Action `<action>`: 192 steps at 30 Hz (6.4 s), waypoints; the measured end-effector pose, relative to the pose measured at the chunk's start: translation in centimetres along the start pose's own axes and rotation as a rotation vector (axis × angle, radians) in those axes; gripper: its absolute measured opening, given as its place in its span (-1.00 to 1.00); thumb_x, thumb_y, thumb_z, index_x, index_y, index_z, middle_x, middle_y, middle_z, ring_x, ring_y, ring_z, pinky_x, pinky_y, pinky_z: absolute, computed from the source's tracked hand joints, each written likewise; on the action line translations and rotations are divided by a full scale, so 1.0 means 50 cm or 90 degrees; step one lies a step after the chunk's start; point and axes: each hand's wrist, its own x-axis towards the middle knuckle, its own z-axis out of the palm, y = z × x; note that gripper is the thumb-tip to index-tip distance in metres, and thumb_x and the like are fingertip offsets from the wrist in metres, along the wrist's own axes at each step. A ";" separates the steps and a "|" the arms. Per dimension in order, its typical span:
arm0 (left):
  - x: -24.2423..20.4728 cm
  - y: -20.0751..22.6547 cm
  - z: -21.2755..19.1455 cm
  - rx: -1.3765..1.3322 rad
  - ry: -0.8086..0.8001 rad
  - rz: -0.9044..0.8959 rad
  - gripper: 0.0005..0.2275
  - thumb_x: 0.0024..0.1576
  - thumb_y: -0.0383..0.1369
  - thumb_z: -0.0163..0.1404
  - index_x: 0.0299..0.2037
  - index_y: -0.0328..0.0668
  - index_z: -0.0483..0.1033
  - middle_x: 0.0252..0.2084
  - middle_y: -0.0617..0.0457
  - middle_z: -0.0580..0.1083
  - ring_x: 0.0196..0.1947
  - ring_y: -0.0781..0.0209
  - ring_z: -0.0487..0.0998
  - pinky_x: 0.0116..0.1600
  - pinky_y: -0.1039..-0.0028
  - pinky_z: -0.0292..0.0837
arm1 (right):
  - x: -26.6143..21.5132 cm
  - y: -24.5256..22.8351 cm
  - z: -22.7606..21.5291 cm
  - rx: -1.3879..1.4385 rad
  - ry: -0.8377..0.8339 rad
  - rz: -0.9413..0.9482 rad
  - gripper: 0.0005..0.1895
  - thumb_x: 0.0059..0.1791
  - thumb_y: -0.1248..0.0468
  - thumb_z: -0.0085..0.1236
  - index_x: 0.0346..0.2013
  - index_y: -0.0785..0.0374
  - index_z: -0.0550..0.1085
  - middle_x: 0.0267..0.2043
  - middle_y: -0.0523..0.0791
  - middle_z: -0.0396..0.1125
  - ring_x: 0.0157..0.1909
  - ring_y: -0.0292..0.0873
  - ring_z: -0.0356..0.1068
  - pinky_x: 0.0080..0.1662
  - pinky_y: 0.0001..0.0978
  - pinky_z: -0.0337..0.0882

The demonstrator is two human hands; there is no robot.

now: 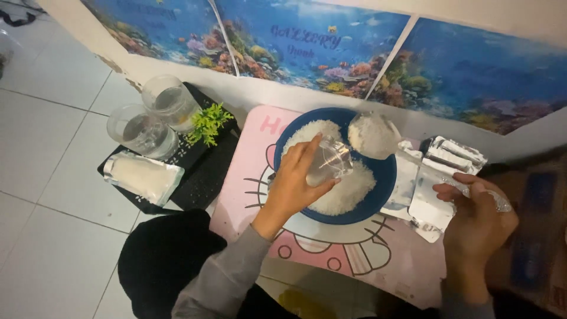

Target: Filling small plastic pouches with white granular material using a cup and spoon.

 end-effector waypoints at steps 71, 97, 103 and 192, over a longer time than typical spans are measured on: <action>0.008 0.022 -0.031 -0.069 0.012 -0.065 -0.25 0.08 -0.05 0.15 0.41 -0.17 0.10 0.32 -0.24 0.30 0.27 -0.24 0.32 0.26 0.02 0.24 | -0.046 0.018 0.004 -0.153 -0.110 -0.170 -0.76 0.32 0.36 -0.09 0.01 0.52 0.48 -0.22 0.12 0.34 -0.16 0.14 0.54 0.03 -0.19 0.60; 0.016 0.027 -0.022 -0.106 -0.028 -0.106 -0.27 0.11 -0.12 0.18 0.43 -0.12 0.07 0.22 -0.12 0.31 0.22 -0.05 0.30 0.26 0.17 0.22 | -0.040 -0.047 0.010 -0.088 -0.096 -0.053 -0.82 0.23 0.29 -0.06 -0.10 0.32 0.48 -0.06 0.01 0.44 -0.20 0.07 0.57 -0.04 -0.18 0.57; 0.012 0.027 -0.031 -0.109 -0.024 -0.112 -0.28 0.13 -0.09 0.16 0.43 -0.11 0.07 0.23 -0.14 0.28 0.22 -0.04 0.31 0.26 0.22 0.26 | -0.039 -0.041 0.010 -0.092 -0.069 -0.038 -0.82 0.19 0.29 -0.04 -0.15 0.33 0.49 -0.07 0.00 0.44 -0.21 0.03 0.58 -0.08 -0.25 0.58; -0.007 0.011 0.007 -0.316 0.141 -0.042 -0.08 -0.11 -0.19 0.37 0.41 -0.11 0.02 0.30 -0.15 0.19 0.39 -0.14 0.23 0.49 0.02 0.12 | 0.035 0.156 0.027 -0.442 -0.057 -0.440 -0.22 -0.16 0.58 0.24 0.33 0.35 0.19 0.22 0.03 -0.03 0.14 0.07 0.01 0.05 -0.14 0.21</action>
